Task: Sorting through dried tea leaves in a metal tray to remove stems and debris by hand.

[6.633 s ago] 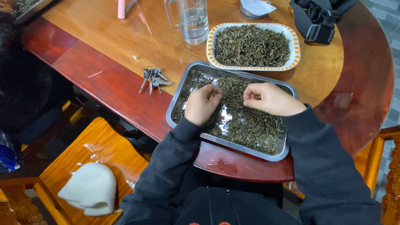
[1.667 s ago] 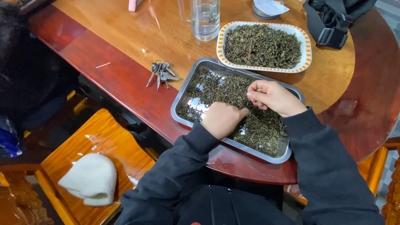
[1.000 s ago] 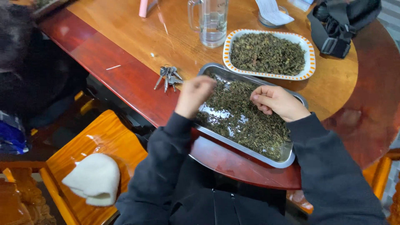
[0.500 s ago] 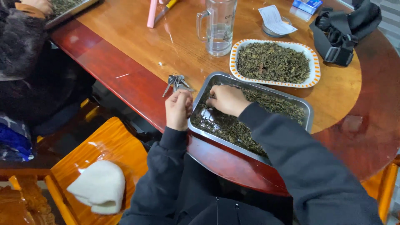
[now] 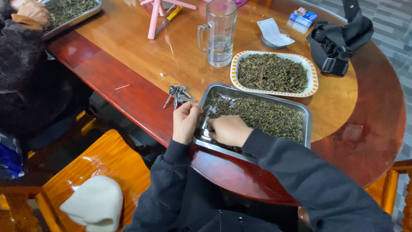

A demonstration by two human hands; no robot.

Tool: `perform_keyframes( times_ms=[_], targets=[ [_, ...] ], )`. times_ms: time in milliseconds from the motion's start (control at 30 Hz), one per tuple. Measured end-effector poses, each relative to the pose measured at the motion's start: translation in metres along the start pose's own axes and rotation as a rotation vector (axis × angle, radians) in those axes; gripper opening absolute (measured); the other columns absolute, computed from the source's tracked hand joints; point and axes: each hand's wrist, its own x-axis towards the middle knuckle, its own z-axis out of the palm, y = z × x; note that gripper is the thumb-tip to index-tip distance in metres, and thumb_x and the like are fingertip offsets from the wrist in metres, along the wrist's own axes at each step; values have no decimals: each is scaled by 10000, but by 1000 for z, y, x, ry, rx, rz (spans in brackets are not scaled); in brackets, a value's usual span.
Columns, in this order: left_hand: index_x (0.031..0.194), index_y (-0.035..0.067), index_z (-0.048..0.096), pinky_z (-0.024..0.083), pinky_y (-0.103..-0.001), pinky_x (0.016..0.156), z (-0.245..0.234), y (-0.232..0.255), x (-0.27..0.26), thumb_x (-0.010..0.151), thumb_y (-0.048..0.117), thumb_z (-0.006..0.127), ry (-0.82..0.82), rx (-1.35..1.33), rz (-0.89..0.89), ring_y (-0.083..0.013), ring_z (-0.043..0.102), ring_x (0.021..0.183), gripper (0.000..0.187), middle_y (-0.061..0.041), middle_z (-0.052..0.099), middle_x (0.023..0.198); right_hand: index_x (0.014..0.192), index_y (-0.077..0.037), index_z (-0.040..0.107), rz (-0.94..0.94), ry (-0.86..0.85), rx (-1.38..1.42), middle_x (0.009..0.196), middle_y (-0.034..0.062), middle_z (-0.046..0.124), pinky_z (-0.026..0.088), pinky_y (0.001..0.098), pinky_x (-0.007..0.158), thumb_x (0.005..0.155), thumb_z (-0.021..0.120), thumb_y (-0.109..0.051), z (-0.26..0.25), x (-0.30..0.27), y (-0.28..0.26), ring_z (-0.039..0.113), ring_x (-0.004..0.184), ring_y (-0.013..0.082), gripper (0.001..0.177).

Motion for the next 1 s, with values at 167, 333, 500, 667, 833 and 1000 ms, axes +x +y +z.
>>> perform_keyframes(
  times_ms=[167,333,500,667,833,1000],
  targets=[
    [797,98,765,386,-232,576,12,9,12,953,193,647,-117,144,66,-93,475,631,217,-42,606,577,953,-167,766,108,-47,-78,869,92,781,584,484,851,924,613,-350,-18,-35,52,758,932,336,240],
    [920,127,803,543,-416,731,62,22,32,958,241,639,-263,533,134,-345,734,789,203,-121,751,757,1062,-98,762,239,-37,143,969,185,786,546,570,894,957,569,-297,-78,-70,70,718,1022,424,297],
    [1166,78,713,603,-521,704,94,-25,55,966,169,557,-475,1451,170,-369,759,789,270,-193,742,841,1174,-98,741,294,74,366,860,134,792,558,467,808,1002,543,-261,-73,-77,107,736,863,338,309],
    [1313,97,658,604,-526,762,100,23,30,988,148,539,-659,1410,189,-368,762,870,350,-187,763,925,1145,-68,726,288,116,430,876,170,794,547,489,782,975,575,-235,-72,-84,114,733,903,359,282],
    [1145,159,765,564,-547,897,94,43,28,966,219,638,-988,986,63,-396,746,964,228,-171,777,930,1115,-124,743,292,152,454,905,129,803,549,457,811,956,600,-221,-60,-85,130,737,953,322,235],
    [1063,148,769,565,-528,847,84,17,45,956,255,633,-698,763,31,-402,731,923,204,-153,771,841,1067,-82,741,240,287,570,932,137,796,548,440,827,977,595,-184,-26,-72,164,721,955,231,200]
  ],
)
